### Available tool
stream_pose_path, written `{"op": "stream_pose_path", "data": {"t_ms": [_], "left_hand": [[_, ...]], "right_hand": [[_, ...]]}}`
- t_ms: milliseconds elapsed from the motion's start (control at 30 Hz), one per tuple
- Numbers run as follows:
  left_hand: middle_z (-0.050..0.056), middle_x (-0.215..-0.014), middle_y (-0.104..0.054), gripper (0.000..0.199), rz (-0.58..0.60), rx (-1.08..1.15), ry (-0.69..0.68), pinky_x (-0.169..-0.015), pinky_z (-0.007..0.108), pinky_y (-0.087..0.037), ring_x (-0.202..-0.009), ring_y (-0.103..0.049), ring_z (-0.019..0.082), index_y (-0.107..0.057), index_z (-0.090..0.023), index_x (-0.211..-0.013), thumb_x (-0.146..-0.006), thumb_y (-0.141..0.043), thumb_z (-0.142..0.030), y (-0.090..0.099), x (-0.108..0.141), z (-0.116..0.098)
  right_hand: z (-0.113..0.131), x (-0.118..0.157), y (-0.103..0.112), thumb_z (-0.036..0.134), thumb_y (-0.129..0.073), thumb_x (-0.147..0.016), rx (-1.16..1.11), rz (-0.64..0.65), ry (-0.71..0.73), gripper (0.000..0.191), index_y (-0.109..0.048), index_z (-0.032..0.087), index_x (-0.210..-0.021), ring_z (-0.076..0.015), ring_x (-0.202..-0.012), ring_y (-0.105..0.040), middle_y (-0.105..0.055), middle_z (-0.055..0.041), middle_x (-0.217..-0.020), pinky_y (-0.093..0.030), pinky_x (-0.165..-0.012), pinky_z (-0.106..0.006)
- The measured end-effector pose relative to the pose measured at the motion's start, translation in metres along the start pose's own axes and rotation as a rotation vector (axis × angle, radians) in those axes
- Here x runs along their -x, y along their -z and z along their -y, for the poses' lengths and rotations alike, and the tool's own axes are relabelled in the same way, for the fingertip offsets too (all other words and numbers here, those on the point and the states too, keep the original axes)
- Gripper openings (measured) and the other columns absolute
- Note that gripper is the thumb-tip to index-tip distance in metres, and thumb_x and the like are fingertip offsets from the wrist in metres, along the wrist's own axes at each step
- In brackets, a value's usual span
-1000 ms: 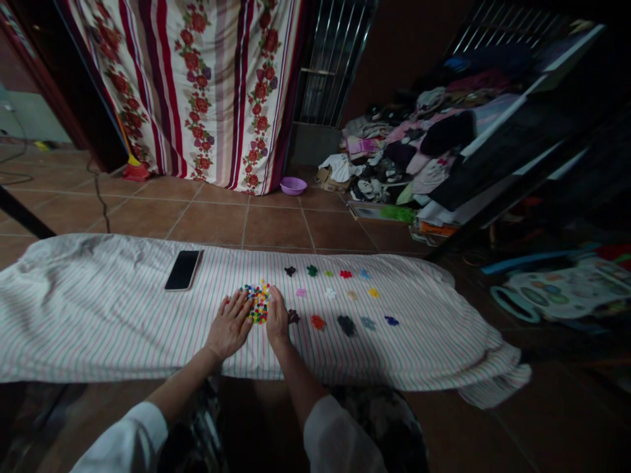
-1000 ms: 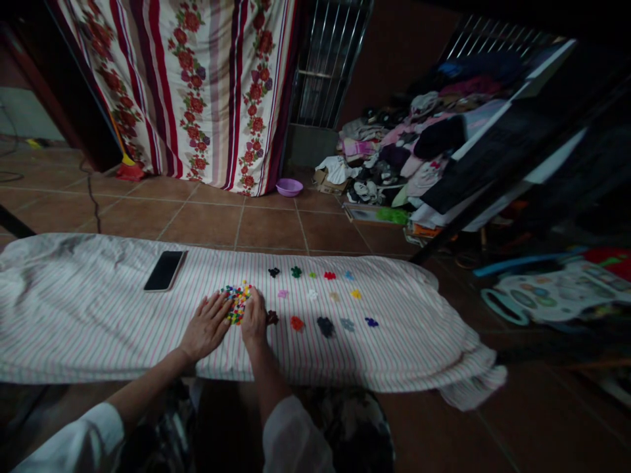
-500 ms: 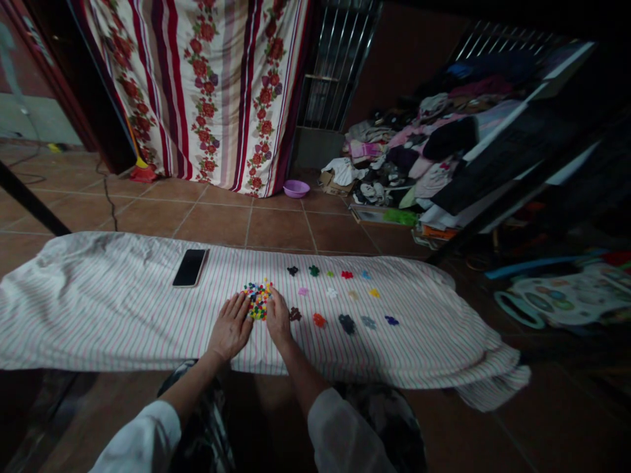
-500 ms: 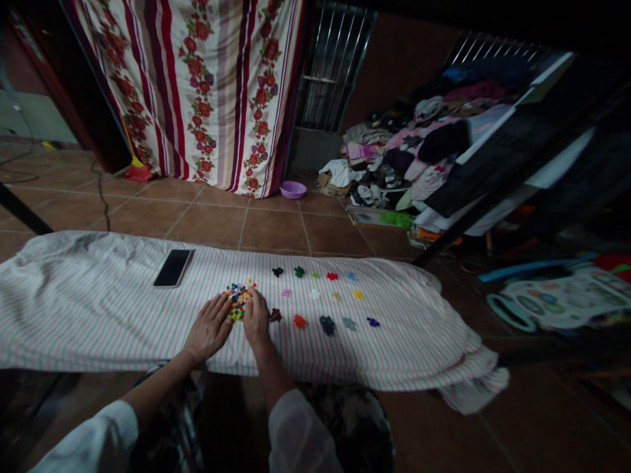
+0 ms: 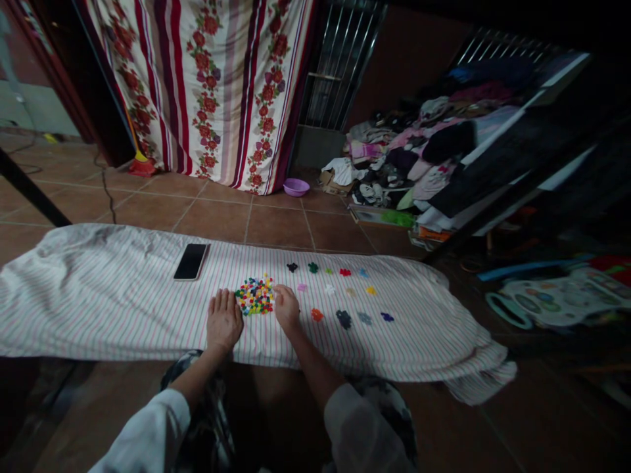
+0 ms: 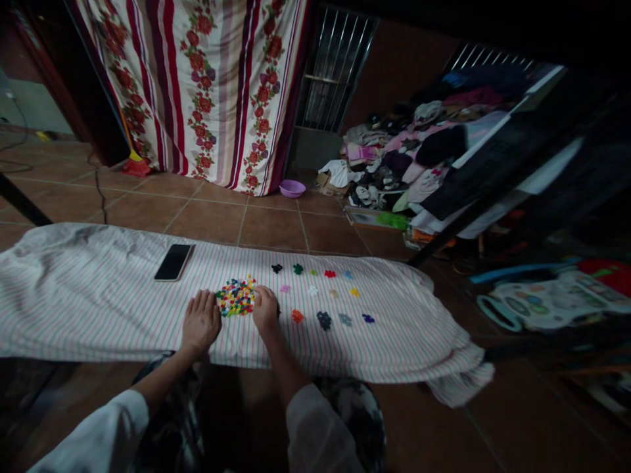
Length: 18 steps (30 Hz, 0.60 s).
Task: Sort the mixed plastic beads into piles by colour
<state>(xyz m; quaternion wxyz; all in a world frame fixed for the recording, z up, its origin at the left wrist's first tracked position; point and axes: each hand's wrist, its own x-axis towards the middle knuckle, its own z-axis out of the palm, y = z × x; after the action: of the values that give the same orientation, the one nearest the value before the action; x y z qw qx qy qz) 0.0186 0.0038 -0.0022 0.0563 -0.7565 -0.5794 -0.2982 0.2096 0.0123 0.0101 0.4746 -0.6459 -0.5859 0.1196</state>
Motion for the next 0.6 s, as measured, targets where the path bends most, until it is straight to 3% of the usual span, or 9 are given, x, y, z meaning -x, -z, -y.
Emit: {"op": "stream_pose_path", "data": {"t_ms": [200, 400, 600], "left_hand": [[0.023, -0.135, -0.054, 0.049, 0.039, 0.012, 0.060, -0.111, 0.053, -0.032, -0.137, -0.040, 0.032, -0.051, -0.004, -0.130, -0.089, -0.032, -0.023, 0.003, 0.001, -0.002], [0.025, -0.136, -0.053, 0.054, -0.014, 0.005, 0.150, -0.108, 0.057, -0.033, -0.138, -0.038, 0.035, -0.045, -0.004, -0.135, -0.086, -0.035, -0.023, 0.005, 0.000, -0.006], [0.027, -0.133, -0.054, 0.051, 0.001, -0.017, 0.149, -0.107, 0.056, -0.033, -0.134, -0.043, 0.036, -0.050, -0.001, -0.129, -0.086, -0.034, -0.023, 0.007, 0.000, -0.008]], "right_hand": [[0.006, -0.009, 0.013, 0.015, -0.046, -0.086, 0.148, 0.162, -0.030, 0.030, -0.071, 0.021, -0.101, -0.0183, -0.095, -0.064, -0.070, -0.0061, -0.102, -0.050, -0.088, -0.030], [0.014, -0.014, 0.019, 0.016, -0.050, -0.088, 0.372, 0.277, -0.030, 0.025, -0.072, 0.025, -0.096, -0.0174, -0.093, -0.063, -0.071, -0.0040, -0.097, -0.045, -0.083, -0.026], [0.019, -0.016, 0.020, 0.013, -0.050, -0.088, 0.447, 0.361, -0.030, 0.026, -0.072, 0.025, -0.096, -0.0170, -0.090, -0.063, -0.071, -0.0039, -0.095, -0.043, -0.079, -0.025]]}}
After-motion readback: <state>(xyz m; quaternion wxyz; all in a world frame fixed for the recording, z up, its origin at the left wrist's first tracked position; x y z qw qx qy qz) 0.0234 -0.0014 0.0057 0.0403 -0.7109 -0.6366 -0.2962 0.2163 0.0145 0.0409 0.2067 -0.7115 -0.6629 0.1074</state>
